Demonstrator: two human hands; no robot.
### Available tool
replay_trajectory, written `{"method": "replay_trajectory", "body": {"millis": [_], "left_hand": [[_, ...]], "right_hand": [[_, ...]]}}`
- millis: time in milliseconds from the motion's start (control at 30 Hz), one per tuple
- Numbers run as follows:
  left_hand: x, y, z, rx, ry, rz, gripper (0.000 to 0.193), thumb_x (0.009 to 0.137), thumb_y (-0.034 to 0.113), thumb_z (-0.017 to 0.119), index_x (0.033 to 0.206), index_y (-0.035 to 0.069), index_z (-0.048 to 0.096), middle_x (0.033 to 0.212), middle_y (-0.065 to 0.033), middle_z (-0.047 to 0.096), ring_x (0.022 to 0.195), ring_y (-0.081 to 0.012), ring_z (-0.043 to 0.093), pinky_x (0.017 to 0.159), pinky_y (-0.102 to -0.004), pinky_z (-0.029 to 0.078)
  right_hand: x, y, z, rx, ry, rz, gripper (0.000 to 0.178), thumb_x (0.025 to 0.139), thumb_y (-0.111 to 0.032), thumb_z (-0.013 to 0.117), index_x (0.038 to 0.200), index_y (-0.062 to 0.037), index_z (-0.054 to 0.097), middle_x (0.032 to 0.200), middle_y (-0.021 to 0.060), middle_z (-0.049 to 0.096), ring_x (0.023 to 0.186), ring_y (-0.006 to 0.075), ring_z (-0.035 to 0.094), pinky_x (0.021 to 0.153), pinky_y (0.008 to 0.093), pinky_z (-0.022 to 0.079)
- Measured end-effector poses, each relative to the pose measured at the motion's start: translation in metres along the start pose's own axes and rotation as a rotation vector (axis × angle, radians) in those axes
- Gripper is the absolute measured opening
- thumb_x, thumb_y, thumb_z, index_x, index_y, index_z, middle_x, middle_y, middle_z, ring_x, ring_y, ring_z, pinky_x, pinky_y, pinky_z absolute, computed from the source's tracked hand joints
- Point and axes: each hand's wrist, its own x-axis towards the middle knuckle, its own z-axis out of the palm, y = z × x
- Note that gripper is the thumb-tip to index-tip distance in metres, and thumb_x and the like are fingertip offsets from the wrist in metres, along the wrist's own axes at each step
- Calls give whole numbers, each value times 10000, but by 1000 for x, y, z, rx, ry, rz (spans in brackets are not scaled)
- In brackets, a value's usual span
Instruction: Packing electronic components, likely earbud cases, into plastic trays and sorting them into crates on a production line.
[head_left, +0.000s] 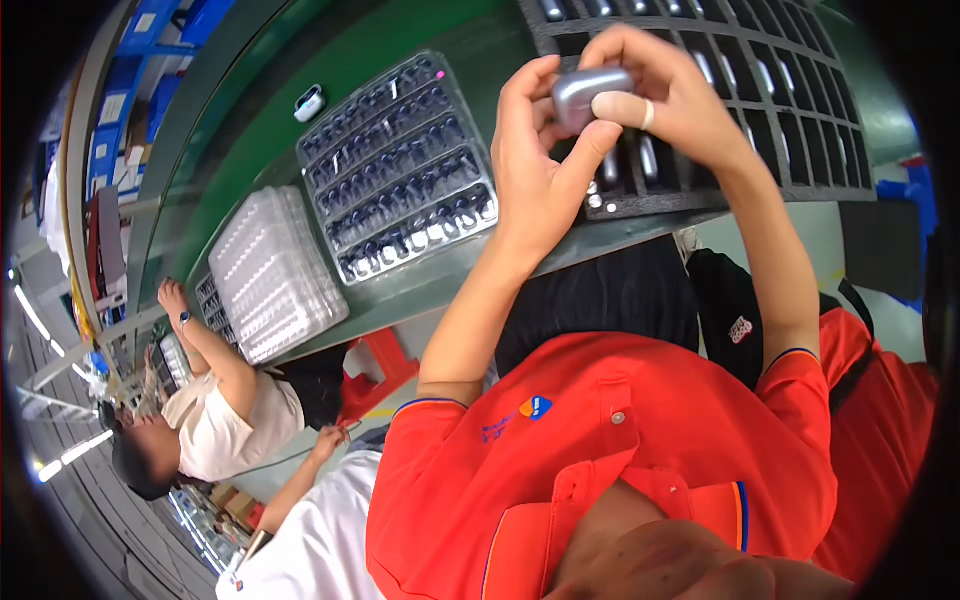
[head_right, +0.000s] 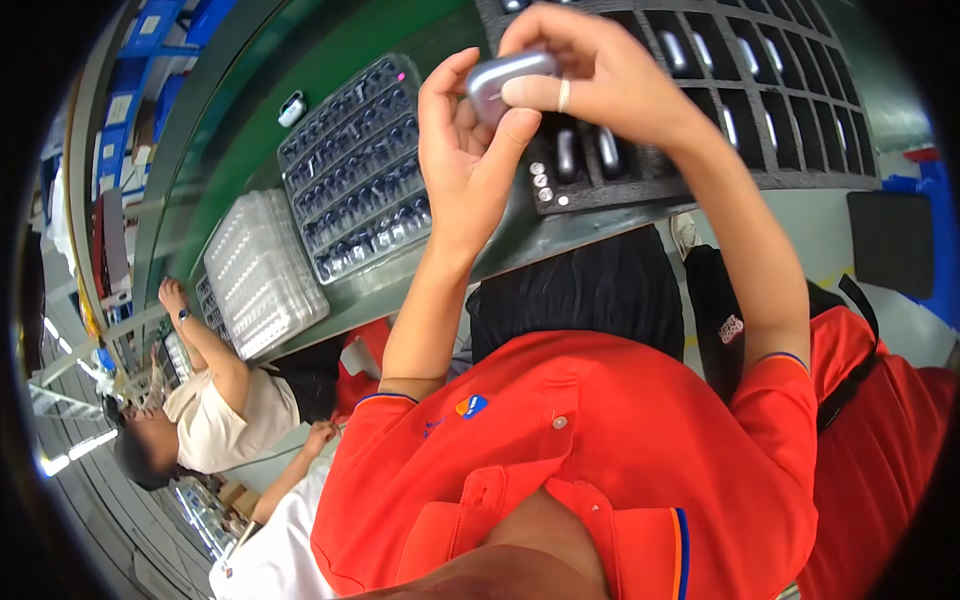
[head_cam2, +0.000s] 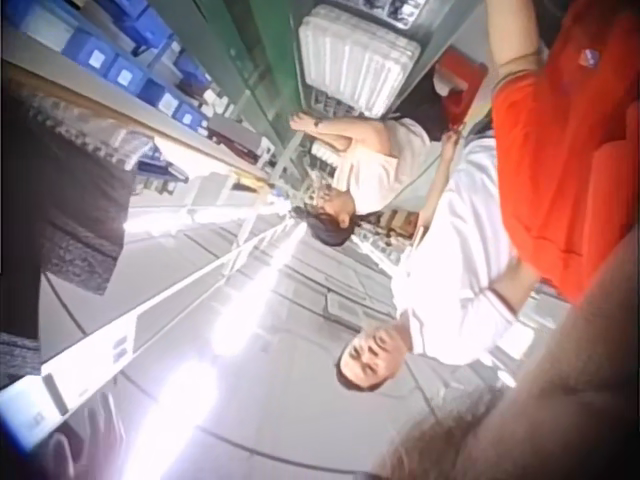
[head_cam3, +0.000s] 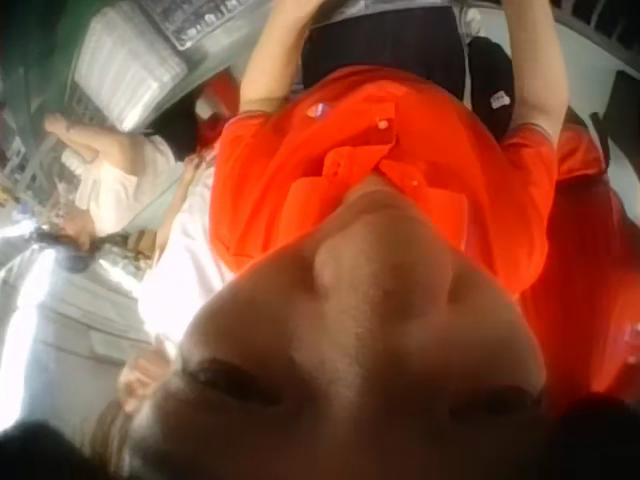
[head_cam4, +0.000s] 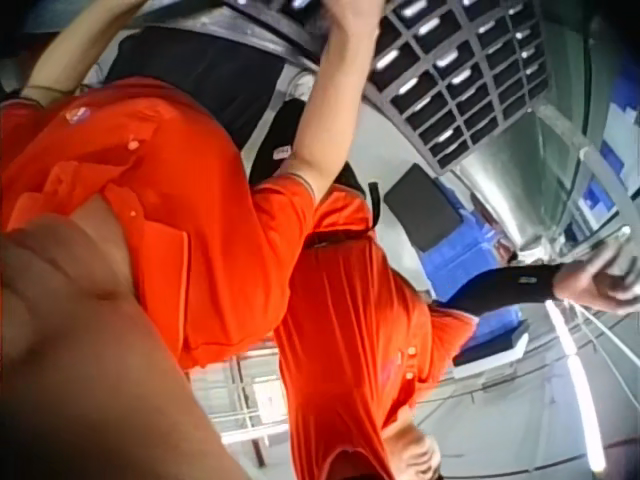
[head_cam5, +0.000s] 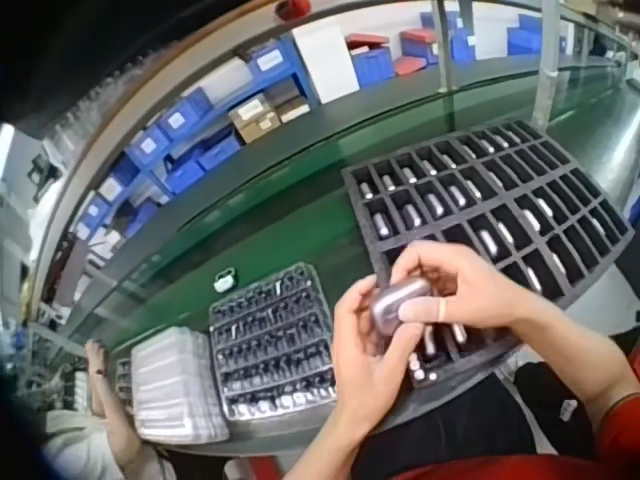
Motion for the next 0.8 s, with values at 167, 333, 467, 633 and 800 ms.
{"method": "replay_trajectory", "body": {"millis": [167,333,467,633,800], "left_hand": [[-25,25,-36,328,-127,137,662,819,-63,761,1401,-13,449,1190,-80,521,1063,-167,610,906,-291,542],[-60,41,-72,387,35,-3,785,797,-88,753,1470,14,362,1065,-37,489,926,-115,572,822,-246,524],[-69,51,-89,650,15,151,690,720,-62,785,1353,39,527,1013,-107,531,789,-195,574,679,-281,507],[-75,56,-124,730,24,119,593,736,14,788,1291,68,585,994,-91,587,762,-212,570,713,-337,489],[9,67,-209,347,416,61,314,885,2,676,1191,1,608,1021,-68,664,779,-93,610,642,-232,479]], "right_hand": [[0,-15,53,486,190,189,160,915,-219,696,914,-71,637,818,-37,596,707,21,505,590,191,373],[4,-35,86,-202,346,-195,299,807,-83,739,1092,-34,664,1040,30,603,938,108,573,783,250,454],[14,-39,119,-218,149,-280,187,743,-104,790,907,-57,714,967,51,571,904,199,577,785,308,476],[21,-15,138,-163,238,-273,156,792,-115,776,923,-50,720,1014,63,625,963,204,615,870,305,489],[41,9,148,-487,131,-364,182,811,-115,761,967,-37,710,1107,73,643,1054,232,586,919,334,467]]}}
